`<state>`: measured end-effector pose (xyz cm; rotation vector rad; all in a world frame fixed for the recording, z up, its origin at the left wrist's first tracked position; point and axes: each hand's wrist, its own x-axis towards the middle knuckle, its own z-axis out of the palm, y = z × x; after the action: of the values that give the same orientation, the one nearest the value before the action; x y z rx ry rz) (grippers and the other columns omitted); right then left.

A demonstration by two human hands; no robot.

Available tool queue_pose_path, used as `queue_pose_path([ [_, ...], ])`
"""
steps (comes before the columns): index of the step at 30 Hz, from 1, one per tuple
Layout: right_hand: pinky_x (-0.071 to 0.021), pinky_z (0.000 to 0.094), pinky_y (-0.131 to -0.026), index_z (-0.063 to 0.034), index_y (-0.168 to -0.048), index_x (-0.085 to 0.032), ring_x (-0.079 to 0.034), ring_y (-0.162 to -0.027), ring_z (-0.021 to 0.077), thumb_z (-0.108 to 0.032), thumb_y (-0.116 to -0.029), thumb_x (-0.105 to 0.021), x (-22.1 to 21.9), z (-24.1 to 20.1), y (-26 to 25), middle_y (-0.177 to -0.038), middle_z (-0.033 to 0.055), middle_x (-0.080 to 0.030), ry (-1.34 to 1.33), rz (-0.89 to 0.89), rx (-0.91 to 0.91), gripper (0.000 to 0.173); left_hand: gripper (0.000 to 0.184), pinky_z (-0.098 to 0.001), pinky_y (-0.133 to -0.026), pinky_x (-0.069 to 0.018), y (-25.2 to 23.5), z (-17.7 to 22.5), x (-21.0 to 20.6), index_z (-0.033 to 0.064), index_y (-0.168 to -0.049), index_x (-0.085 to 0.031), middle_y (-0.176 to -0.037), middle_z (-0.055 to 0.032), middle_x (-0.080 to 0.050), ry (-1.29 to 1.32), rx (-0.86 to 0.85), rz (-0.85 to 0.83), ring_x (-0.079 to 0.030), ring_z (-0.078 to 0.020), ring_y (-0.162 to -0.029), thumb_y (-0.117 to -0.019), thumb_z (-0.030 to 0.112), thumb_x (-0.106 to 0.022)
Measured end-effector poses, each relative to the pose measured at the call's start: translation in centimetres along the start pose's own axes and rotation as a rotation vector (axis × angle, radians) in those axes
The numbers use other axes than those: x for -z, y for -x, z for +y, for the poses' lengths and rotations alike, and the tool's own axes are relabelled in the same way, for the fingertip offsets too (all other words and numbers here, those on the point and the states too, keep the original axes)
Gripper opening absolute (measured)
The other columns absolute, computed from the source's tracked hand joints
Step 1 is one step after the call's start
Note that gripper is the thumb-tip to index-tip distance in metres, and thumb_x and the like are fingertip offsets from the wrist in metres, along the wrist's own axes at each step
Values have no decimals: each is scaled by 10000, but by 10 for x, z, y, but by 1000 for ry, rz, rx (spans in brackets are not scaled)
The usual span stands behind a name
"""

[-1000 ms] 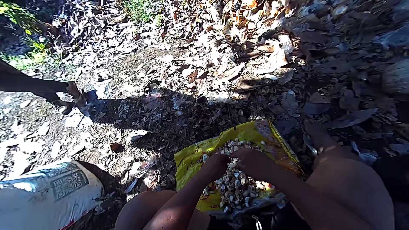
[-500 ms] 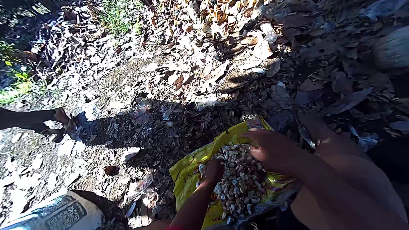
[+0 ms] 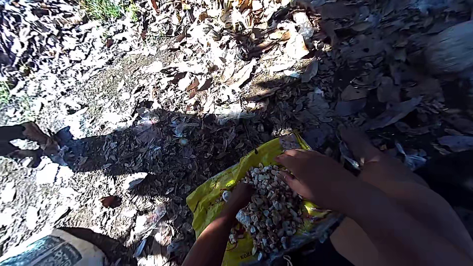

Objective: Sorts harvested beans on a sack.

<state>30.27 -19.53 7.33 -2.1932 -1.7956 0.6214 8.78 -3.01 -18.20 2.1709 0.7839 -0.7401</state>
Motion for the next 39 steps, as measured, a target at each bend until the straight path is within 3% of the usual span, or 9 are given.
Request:
queue_pose_path([
  [3, -545, 509, -956, -116, -1332, -646, -672, -1119, 305, -410, -1065, -490, -5, 0, -3, -1173, 116, -698, 3, -2, 16, 427, 285, -527, -867, -566, 15, -11, 58, 39, -1013, -748, -928, -111, -742, 180, -41, 114, -714, -256, -882, -947, 311, -697],
  [6, -542, 515, -955, -121, -1326, -646, -668, -1121, 299, -414, -1067, -478, -7, 2, -4, -1170, 109, -693, -12, -17, 14, 426, 271, -501, -778, -575, 30, -31, 110, 48, -973, -720, -864, -88, -721, 393, 132, 624, -698, -225, -797, -884, 300, -767],
  [8, -546, 522, -951, -123, -1334, -643, -668, -1129, 306, -416, -1069, -466, -7, 3, -5, -1187, 112, -690, -10, -32, 6, 433, 426, -499, -982, -543, 36, -49, 126, 119, -1302, -688, -1284, -127, -680, 354, 210, 790, -669, -255, -1149, -877, 141, -713],
  [10, -549, 525, -933, -120, -1339, -643, -672, -1106, 312, -414, -1064, -477, -7, 3, -5, -1171, 118, -691, -7, -39, -2, 434, 647, -534, -1126, -436, 44, -63, 120, 107, -1530, -473, -1566, -223, -421, 256, 233, 711, -480, -358, -1402, -904, 87, -637],
  [14, -543, 536, -938, -119, -1356, -635, -669, -1104, 321, -412, -1065, -488, -2, 2, -3, -1176, 132, -686, -11, -92, -39, 439, 318, -557, -1006, -525, 56, -66, 50, 66, -1265, -679, -1228, -146, -702, 123, 140, 218, -672, -307, -1147, -968, 134, -589],
  [17, -546, 535, -925, -109, -1346, -635, -673, -1093, 324, -406, -1065, -496, 1, 2, -1, -1158, 133, -688, -3, -107, -48, 432, 333, -565, -1051, -491, 50, -68, -21, 104, -1234, -717, -1259, -132, -690, -70, -41, -38, -634, -317, -1215, -906, 131, -668],
  [25, -555, 536, -894, -121, -1355, -620, -678, -1067, 318, -452, -1071, -477, 5, 5, 4, -1145, 124, -683, -10, -174, -51, 459, 597, -610, -1120, -402, 60, -63, -72, 117, -1366, -621, -1428, -129, -585, -352, 44, -182, -465, -383, -1392, -814, 257, -798],
  [32, -561, 541, -875, -133, -1367, -611, -681, -1056, 325, -430, -1068, -487, 5, 4, 8, -1145, 125, -682, -5, -200, -51, 440, 625, -561, -974, -541, 62, -70, -86, 100, -1456, -516, -1153, -162, -722, 226, 224, -150, -704, -308, -1071, -915, 363, -686],
  [39, -563, 560, -850, -132, -1353, -609, -682, -1037, 337, -446, -1063, -484, -3, 10, 10, -1116, 131, -679, 12, -208, -63, 445, 944, -495, -1066, -503, 36, -20, -85, 115, -1574, -349, -1488, -178, -523, 751, 171, 120, -578, -289, -1299, -818, 390, -845],
])
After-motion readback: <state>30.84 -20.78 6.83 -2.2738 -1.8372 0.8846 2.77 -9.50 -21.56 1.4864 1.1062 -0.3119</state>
